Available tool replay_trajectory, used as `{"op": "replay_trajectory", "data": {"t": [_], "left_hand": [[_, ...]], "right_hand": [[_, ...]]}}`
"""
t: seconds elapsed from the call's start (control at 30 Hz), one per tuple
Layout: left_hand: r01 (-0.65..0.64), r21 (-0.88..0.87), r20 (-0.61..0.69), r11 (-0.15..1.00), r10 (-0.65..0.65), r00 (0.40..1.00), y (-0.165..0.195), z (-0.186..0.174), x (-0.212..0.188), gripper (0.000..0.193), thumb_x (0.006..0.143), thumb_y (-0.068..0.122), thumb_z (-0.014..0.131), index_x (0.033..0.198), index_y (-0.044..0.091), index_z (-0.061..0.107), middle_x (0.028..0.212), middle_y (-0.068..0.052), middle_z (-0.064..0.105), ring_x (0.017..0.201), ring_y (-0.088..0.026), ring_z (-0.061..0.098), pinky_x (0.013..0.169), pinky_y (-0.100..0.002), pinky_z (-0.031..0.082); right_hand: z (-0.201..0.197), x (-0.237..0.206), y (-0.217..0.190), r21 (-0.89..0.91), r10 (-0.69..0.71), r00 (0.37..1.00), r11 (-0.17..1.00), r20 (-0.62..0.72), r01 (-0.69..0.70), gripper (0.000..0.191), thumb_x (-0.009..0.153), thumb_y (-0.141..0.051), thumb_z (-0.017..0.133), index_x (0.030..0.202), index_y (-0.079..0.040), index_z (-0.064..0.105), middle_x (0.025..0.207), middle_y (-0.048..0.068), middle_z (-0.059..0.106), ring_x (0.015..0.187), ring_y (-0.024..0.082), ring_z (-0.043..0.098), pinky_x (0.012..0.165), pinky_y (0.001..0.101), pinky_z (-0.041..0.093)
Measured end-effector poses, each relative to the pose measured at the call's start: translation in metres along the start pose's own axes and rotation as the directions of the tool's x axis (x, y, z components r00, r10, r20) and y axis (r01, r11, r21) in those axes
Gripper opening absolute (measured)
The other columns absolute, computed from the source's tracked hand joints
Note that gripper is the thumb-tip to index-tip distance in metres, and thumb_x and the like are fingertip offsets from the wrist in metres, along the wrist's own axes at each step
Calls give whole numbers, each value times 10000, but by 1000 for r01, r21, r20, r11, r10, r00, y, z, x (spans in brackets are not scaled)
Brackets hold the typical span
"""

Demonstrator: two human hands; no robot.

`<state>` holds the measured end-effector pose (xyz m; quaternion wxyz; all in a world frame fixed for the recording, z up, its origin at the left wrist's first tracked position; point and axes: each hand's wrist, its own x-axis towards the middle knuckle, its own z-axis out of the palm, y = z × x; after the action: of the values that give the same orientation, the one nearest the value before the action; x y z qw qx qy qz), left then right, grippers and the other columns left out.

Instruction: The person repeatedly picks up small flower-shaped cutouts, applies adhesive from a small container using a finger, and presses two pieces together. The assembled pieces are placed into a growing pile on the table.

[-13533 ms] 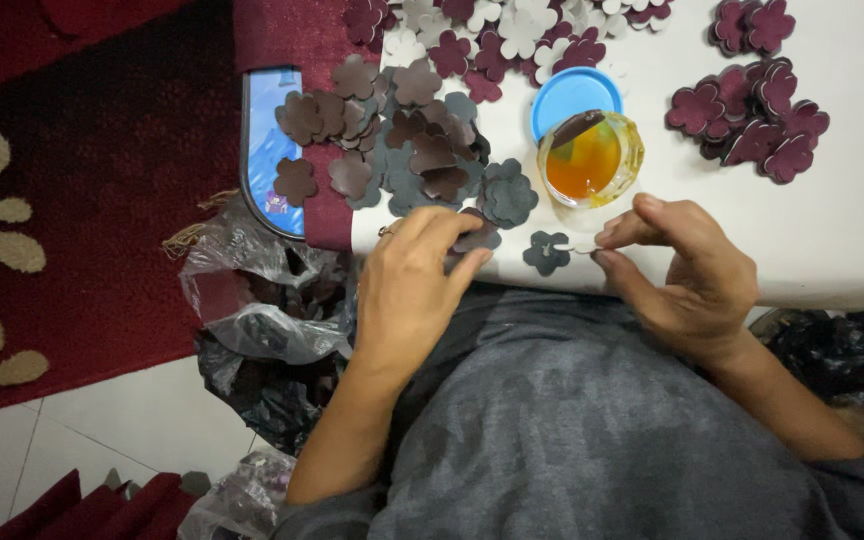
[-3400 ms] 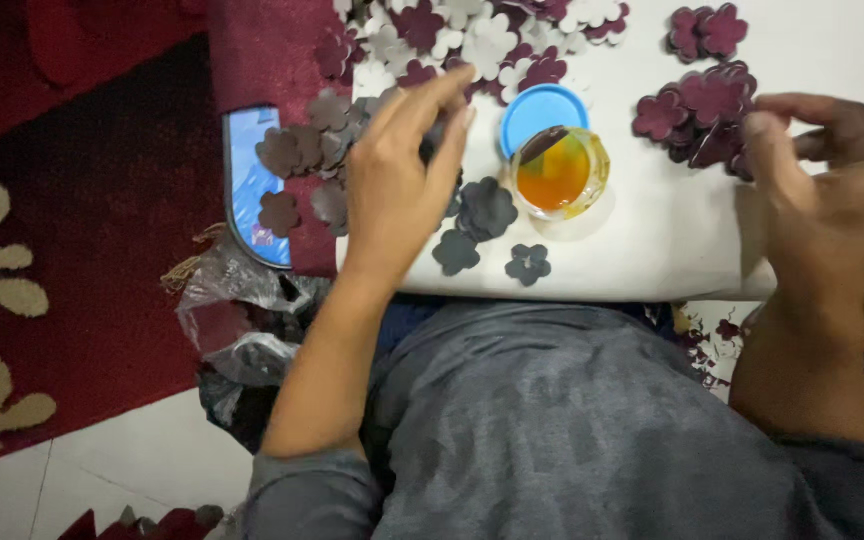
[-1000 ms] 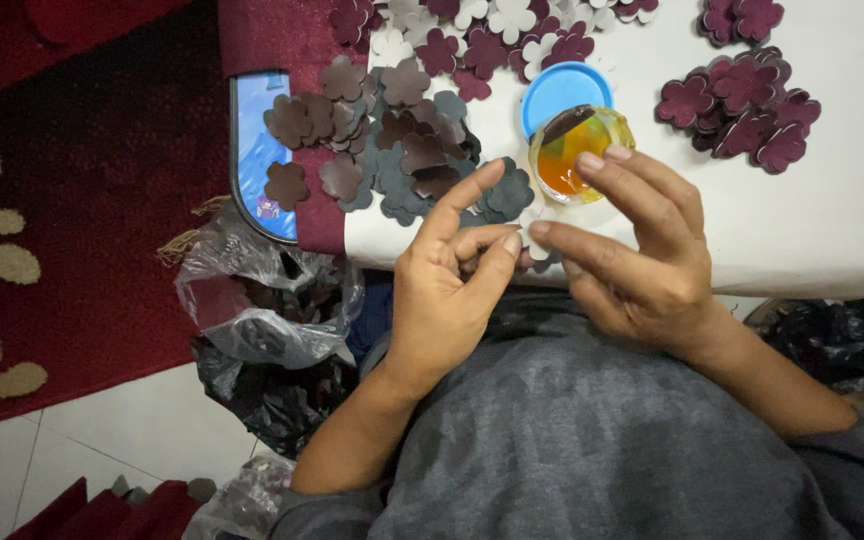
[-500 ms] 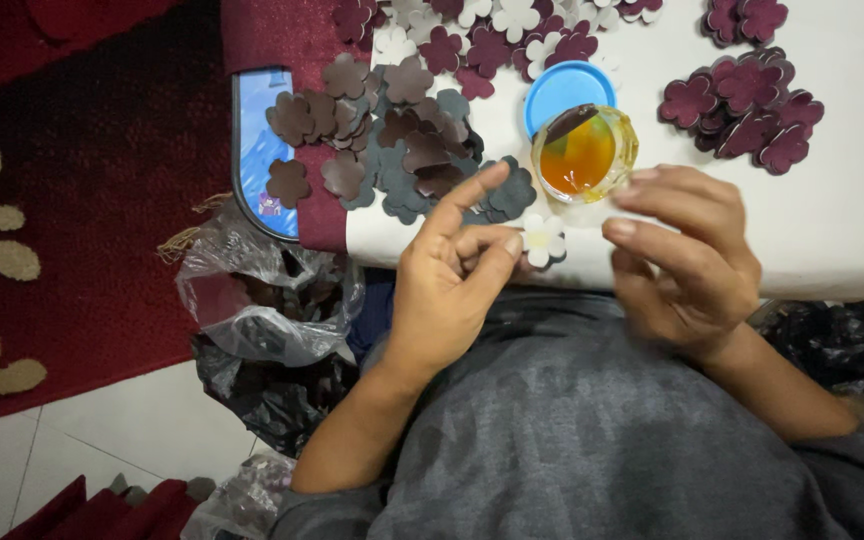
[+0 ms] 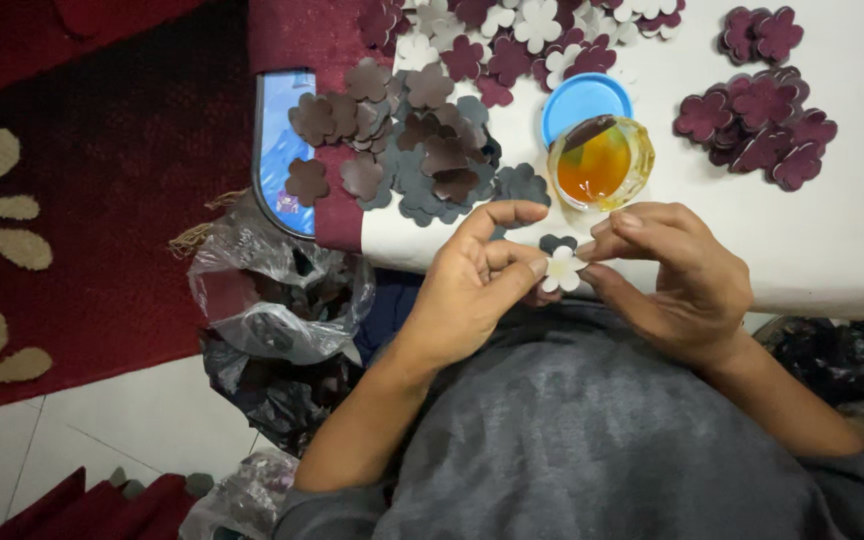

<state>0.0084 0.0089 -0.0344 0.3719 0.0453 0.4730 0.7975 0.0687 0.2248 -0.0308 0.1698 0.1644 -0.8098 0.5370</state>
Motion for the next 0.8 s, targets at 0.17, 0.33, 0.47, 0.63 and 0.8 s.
{"op": "replay_trajectory", "data": {"t": [0.17,0.33,0.47,0.63,0.8], "left_hand": [[-59,406,-208,912,155,966,25,-12,2,314,1012,57,648,1325,46,623,946,-56,764,835,-95,693,775,-254,568],[-127,882,-221,454,636,740,64,-52,27,180,1037,131,681,1200,80,736,1022,-59,773,885,-139,745,804,-281,589],[-97,975,-71,202,690,720,73,-68,57,250,984,163,748,1210,58,729,1029,-111,713,902,-246,715,818,-363,566],[-33,988,-73,150,649,757,72,-74,74,310,884,191,809,1152,51,738,982,-120,680,849,-280,690,762,-401,541],[-3,988,-102,151,685,721,72,-76,74,114,912,158,769,992,84,737,964,-90,702,854,-268,712,758,-398,545]], "right_hand": [[1,-1,-2,-19,28,999,999,-21,-28,570,898,134,765,1394,2,519,1198,163,617,1013,211,734,886,268,631],[2,1,0,-46,15,1000,999,-17,-16,547,898,120,772,1378,7,536,1143,152,648,993,192,735,844,259,605],[6,1,-1,-78,20,1000,997,-20,-21,542,894,106,785,1369,-3,548,1112,137,667,980,183,733,841,257,600],[3,1,-3,-144,4,1000,990,-6,-5,553,885,88,797,1371,-11,552,1079,113,691,986,189,726,841,270,586],[4,2,1,-78,0,1000,997,7,1,552,898,91,778,1389,-5,544,1103,141,673,998,195,734,849,273,636]]}}
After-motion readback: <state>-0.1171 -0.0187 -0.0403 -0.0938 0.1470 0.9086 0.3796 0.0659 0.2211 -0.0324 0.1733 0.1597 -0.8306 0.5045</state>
